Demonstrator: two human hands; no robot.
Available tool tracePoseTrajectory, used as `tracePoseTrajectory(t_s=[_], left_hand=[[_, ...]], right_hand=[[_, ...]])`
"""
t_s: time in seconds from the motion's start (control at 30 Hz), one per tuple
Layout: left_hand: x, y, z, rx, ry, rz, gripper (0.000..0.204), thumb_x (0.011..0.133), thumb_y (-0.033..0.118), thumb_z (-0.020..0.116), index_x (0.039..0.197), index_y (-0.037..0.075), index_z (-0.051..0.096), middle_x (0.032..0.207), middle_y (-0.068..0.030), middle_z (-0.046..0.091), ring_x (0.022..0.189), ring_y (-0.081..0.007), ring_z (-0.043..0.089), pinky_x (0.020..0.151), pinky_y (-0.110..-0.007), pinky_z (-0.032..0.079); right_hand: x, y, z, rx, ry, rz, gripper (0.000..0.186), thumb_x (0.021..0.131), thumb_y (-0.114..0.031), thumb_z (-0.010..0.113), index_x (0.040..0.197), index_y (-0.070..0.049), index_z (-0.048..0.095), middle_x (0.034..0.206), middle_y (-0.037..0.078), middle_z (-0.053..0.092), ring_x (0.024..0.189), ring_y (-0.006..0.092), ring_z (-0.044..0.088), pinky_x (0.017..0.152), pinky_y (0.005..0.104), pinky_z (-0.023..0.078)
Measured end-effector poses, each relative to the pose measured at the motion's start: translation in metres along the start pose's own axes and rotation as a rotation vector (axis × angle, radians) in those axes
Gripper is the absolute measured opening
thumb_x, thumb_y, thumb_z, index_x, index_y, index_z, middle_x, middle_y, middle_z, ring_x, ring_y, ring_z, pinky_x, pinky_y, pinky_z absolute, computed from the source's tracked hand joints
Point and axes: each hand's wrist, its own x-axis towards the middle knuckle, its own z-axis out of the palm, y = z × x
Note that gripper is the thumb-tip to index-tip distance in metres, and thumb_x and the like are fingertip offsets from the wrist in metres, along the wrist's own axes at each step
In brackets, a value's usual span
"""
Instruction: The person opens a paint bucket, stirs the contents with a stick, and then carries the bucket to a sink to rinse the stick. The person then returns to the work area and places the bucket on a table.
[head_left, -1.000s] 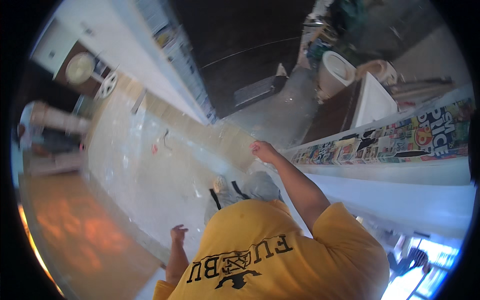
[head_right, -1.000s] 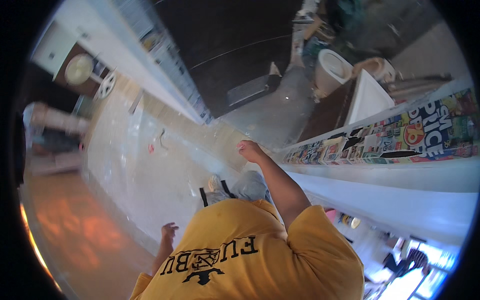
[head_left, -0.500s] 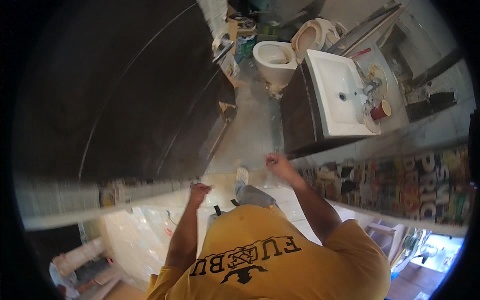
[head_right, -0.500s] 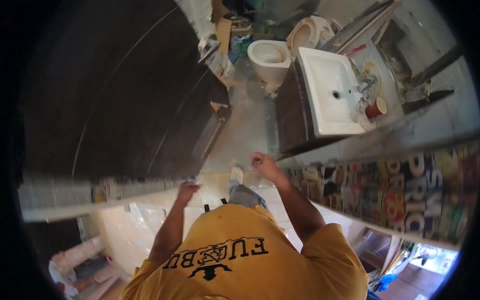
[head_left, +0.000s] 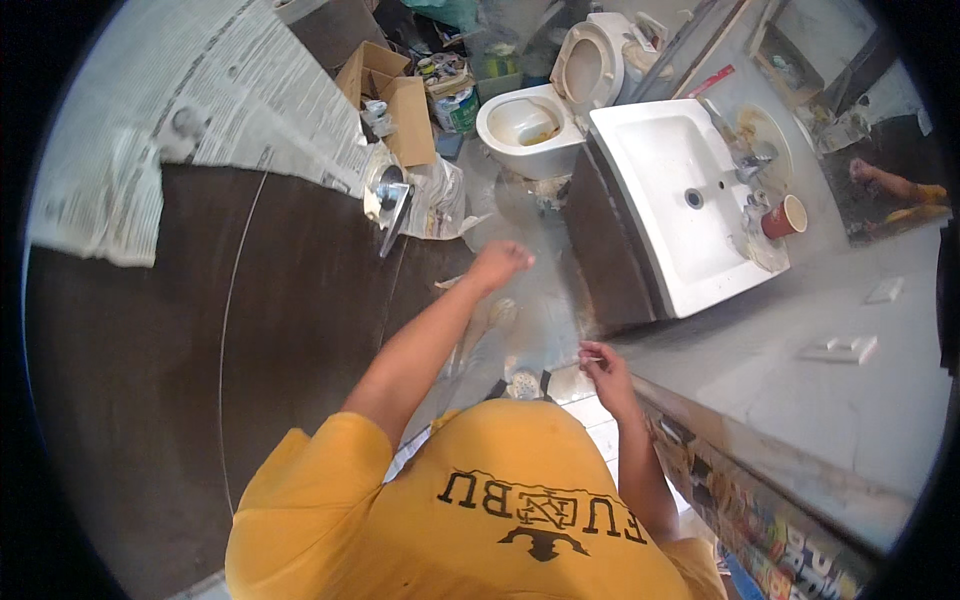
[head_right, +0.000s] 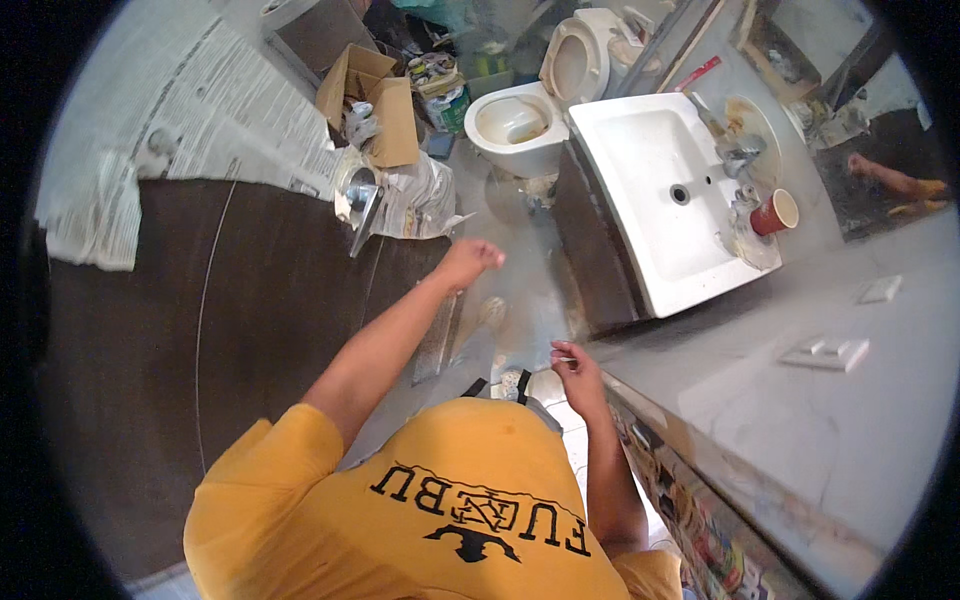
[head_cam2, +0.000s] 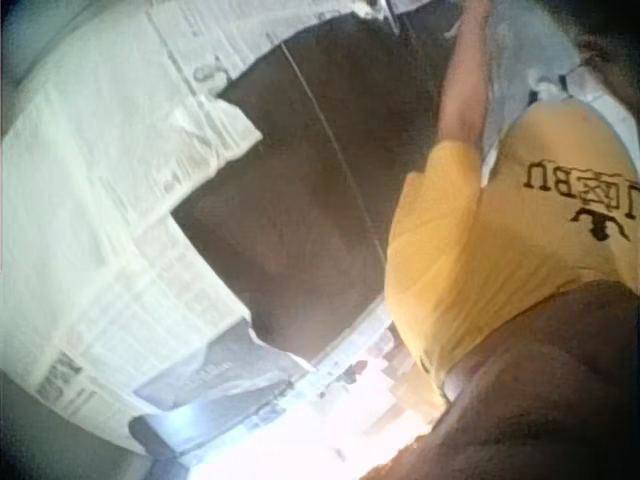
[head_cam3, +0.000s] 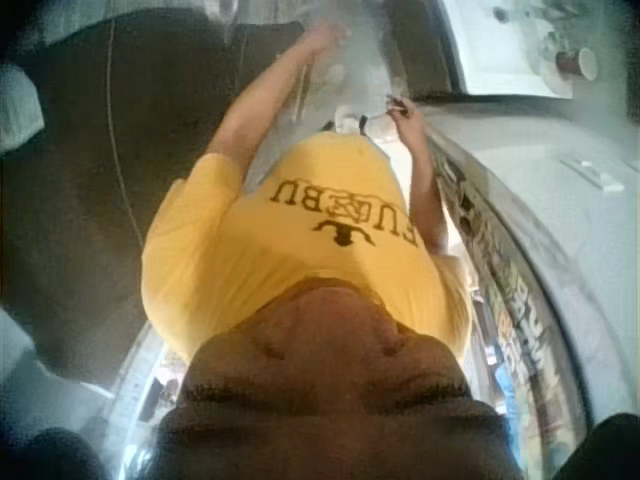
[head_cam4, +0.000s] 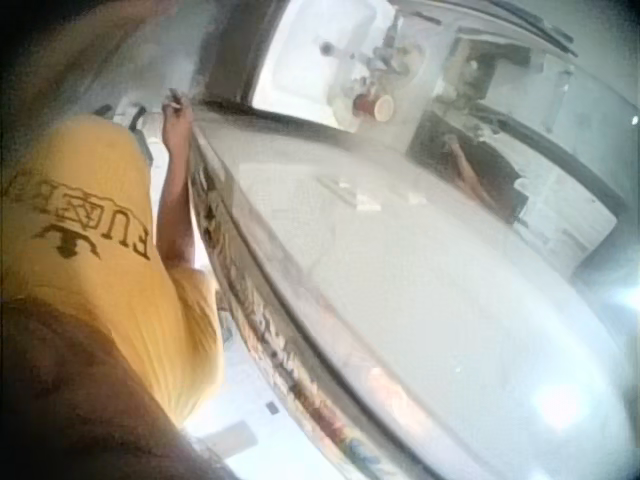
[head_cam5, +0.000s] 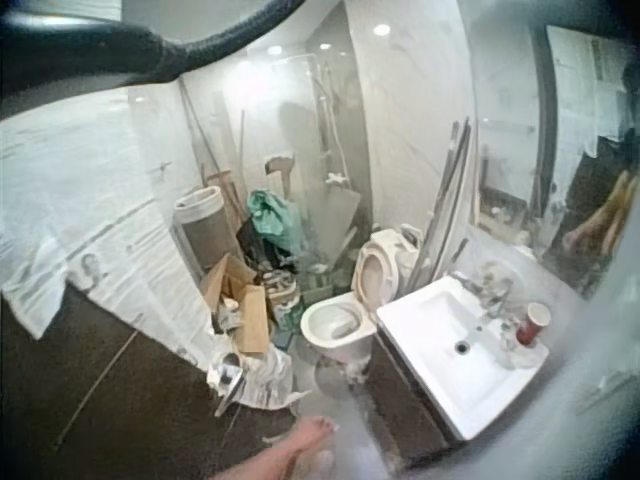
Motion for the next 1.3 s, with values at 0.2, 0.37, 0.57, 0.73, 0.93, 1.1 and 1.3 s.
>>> tracePoseTrajectory(t_s=[0.2,0.37,0.57,0.73,0.93,1.1,1.3], left_hand=[[0.166,0.061,-0.050,-0.623,0.102,-0.045,0.020,0.092,0.029,0.072,0.092,0.010,0.066,0.080,0.0011,0.066,0.057,-0.0085,0.046,0.051,-0.024,0.036],[0.293,-0.038,-0.216,-1.797,0.840,0.171,0.034,0.102,0.040,0.048,0.110,0.009,0.058,0.095,-0.0071,0.064,0.064,-0.0127,0.048,0.057,-0.025,0.041],[0.313,0.011,-0.168,-1.741,0.848,-0.016,0.055,0.104,0.051,0.039,0.136,0.008,0.053,0.115,-0.0109,0.068,0.071,-0.0145,0.046,0.070,-0.033,0.045],[0.269,0.155,-0.010,-0.919,0.023,0.133,0.030,0.098,0.016,0.054,0.126,0.006,0.061,0.105,-0.0070,0.072,0.066,-0.0080,0.049,0.066,-0.025,0.045],[0.271,0.340,0.173,-0.602,-0.638,0.301,0.042,0.102,0.025,0.058,0.135,-0.002,0.054,0.112,-0.0105,0.069,0.094,-0.0152,0.064,0.082,-0.029,0.055],[0.329,0.429,0.236,-0.532,-0.708,-0.047,0.052,0.098,0.035,0.063,0.126,-0.007,0.055,0.106,-0.0155,0.066,0.097,-0.0195,0.064,0.081,-0.032,0.056],[0.342,0.446,0.225,-0.155,-0.800,-0.056,0.042,0.097,0.038,0.064,0.110,-0.001,0.054,0.092,-0.0117,0.061,0.082,-0.0194,0.062,0.070,-0.035,0.056]], right_hand=[[0.053,-0.040,-0.004,0.104,0.175,0.095,0.033,0.097,-0.010,0.064,0.129,-0.004,0.062,0.114,0.007,0.066,0.096,0.0150,0.063,0.085,0.0297,0.052],[0.084,-0.088,-0.021,0.092,0.262,0.098,0.035,0.098,-0.015,0.066,0.130,-0.003,0.061,0.114,0.006,0.066,0.094,0.0144,0.065,0.082,0.0275,0.051],[0.095,-0.100,-0.058,0.131,0.476,0.179,0.032,0.098,-0.011,0.063,0.130,-0.002,0.062,0.113,0.007,0.067,0.095,0.0144,0.064,0.084,0.0288,0.051],[0.120,-0.116,-0.067,0.206,0.552,0.092,0.030,0.098,-0.010,0.063,0.127,-0.001,0.063,0.110,0.007,0.069,0.094,0.0141,0.064,0.085,0.0280,0.052],[0.122,-0.116,-0.088,0.295,0.718,0.091,0.029,0.097,-0.008,0.062,0.125,-0.001,0.064,0.105,0.006,0.070,0.087,0.0121,0.064,0.083,0.0271,0.052],[0.139,-0.123,-0.109,0.251,0.837,0.031,0.028,0.098,-0.015,0.065,0.122,-0.001,0.066,0.100,0.005,0.071,0.083,0.0111,0.065,0.078,0.0259,0.052],[0.215,-0.144,-0.174,0.493,0.870,-0.032,0.026,0.102,-0.016,0.059,0.122,-0.001,0.065,0.103,0.007,0.069,0.081,0.0128,0.064,0.076,0.0272,0.052]])
